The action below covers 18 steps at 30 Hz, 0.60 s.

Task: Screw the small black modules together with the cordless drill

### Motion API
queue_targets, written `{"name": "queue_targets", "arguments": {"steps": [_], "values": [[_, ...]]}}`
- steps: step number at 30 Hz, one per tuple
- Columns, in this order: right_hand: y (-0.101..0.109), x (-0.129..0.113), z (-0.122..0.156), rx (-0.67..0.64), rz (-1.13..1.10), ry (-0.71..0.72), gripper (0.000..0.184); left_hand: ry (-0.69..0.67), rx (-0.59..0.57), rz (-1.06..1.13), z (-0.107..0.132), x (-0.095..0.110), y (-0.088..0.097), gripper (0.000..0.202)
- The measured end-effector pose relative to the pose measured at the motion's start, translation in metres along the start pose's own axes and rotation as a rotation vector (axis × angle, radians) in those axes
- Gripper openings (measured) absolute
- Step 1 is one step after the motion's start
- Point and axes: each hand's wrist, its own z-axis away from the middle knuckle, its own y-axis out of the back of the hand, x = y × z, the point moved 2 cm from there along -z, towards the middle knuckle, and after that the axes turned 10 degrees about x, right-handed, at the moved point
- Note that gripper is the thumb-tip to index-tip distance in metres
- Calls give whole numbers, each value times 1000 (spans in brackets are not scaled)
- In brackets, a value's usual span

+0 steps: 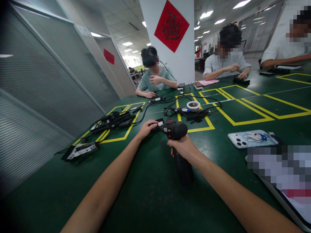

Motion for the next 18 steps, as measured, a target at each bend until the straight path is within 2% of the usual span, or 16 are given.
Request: {"name": "queue_targets", "arguments": {"steps": [11, 18], "values": [[1, -1, 0, -2, 10, -31, 15, 11, -2, 1, -1, -2, 0, 25], [-4, 8, -5, -34, 105, 91, 8, 9, 1, 9, 0, -3, 0, 26]]}}
